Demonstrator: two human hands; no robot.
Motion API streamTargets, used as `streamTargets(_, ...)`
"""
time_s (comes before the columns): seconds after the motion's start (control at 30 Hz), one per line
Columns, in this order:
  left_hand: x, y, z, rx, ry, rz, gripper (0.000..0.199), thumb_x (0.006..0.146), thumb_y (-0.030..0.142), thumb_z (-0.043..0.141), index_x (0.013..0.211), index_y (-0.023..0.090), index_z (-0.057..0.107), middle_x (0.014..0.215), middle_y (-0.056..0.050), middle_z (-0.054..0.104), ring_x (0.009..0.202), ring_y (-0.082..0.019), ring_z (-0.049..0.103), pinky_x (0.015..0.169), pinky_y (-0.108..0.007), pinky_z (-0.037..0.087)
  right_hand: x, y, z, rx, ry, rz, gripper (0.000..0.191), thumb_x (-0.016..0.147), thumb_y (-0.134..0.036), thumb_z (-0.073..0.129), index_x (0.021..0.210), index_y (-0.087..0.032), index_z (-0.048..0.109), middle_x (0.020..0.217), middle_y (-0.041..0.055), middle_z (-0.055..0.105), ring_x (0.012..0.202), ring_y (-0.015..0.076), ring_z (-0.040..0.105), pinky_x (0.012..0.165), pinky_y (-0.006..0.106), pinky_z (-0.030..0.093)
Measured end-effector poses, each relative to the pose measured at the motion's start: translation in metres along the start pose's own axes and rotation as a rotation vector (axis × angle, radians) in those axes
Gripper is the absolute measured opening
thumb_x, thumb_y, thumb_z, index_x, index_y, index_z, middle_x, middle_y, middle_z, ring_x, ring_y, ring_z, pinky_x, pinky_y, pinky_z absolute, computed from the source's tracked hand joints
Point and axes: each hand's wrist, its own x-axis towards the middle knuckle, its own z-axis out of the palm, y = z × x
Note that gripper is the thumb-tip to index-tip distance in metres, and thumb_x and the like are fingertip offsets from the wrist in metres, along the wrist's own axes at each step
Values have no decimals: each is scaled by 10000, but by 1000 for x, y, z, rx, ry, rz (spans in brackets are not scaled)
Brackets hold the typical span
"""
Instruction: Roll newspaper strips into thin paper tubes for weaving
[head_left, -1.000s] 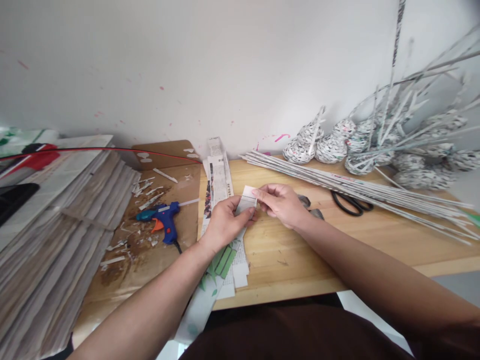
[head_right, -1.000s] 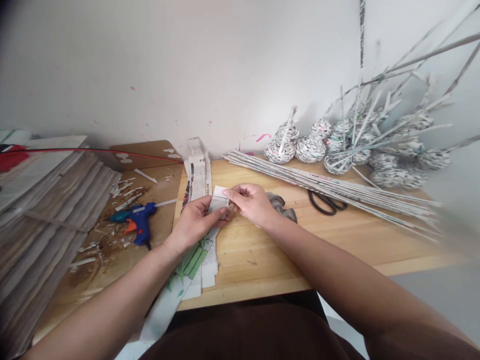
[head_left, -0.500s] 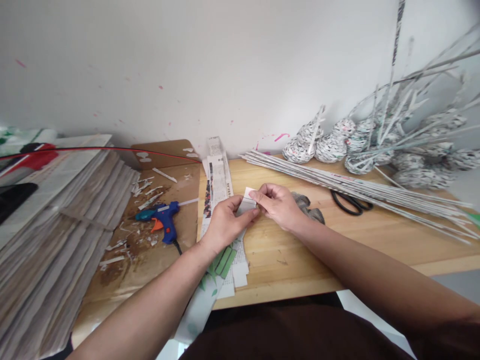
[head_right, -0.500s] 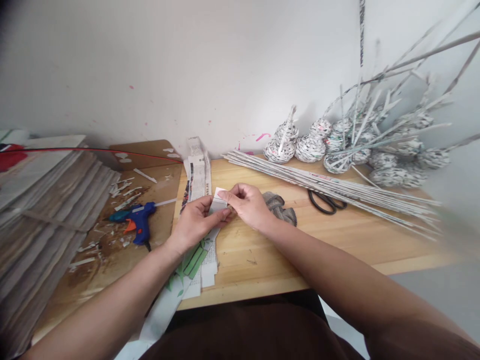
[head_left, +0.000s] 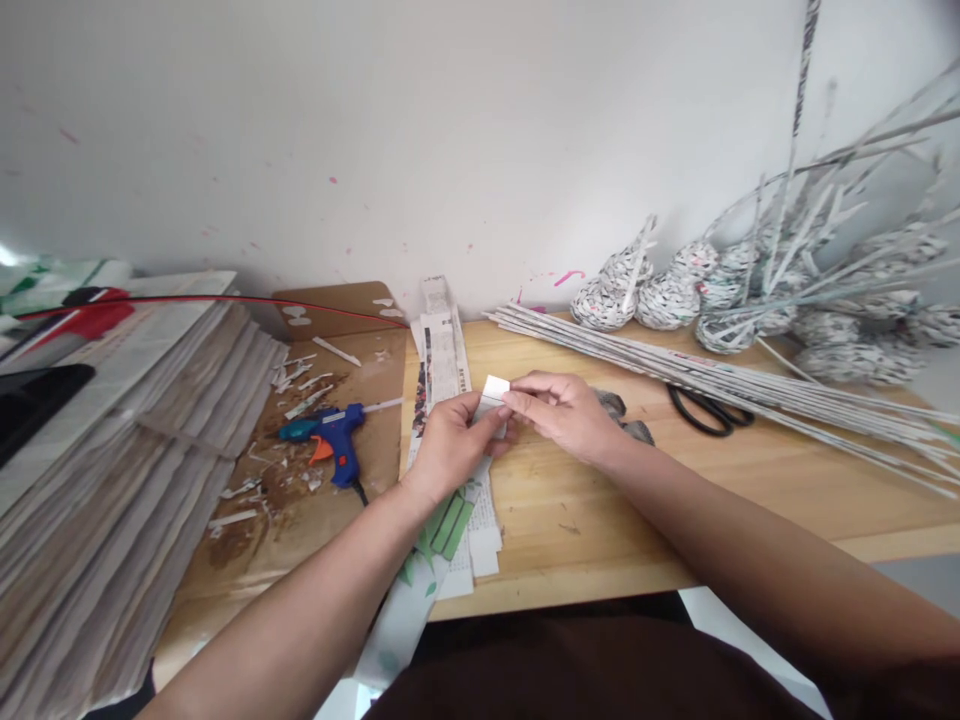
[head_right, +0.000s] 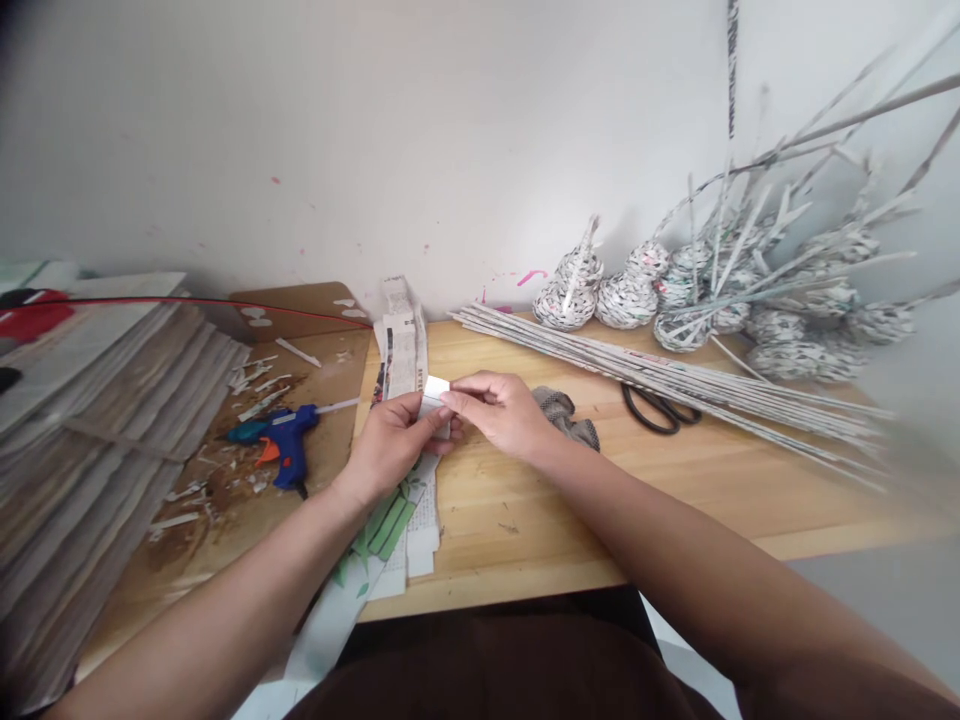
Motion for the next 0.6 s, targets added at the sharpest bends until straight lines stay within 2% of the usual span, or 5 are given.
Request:
streamTargets(0.1, 1, 0, 1, 19, 11, -11, 305, 764, 431, 697, 825, 133, 681, 765, -57, 704, 695, -168, 667, 642, -281, 576, -1, -3, 0, -56, 38, 7, 287, 775, -443, 689, 733, -159, 691, 673, 13, 612, 570, 105, 526, 510, 238, 426)
streamTargets(0.23, 1, -3, 1, 62, 3, 12, 301, 751, 419, 714, 826, 128, 690, 773, -64, 718, 684, -163, 660, 650, -277, 560, -1, -3, 3, 16, 87, 73, 303, 735, -456, 724, 755, -156, 687, 579, -15, 574, 499, 85, 472, 443, 217, 365)
streamTargets(0.43, -1, -4, 1, 112, 9, 18, 306, 746, 433, 714, 773, 128, 697, 753, -60, 706, 680, -168, 642, 649, -285, 550, -2, 1, 6, 64, 83, 65, 286, 725, -422, 749, 704, -154, 652, 598, -15, 610, 510, 87, 531, 486, 218, 437)
streamTargets(0.6, -2, -4, 1, 55, -50, 25, 304, 804, 431, 650, 745, 134, 680, 744, -54, 681, 715, -172, 643, 668, -288, 558, -1, 2, 6, 105, 79, 78, 298, 716, -427, 758, 711, -166, 614, 625, -12, 622, 523, 109, 570, 511, 247, 484)
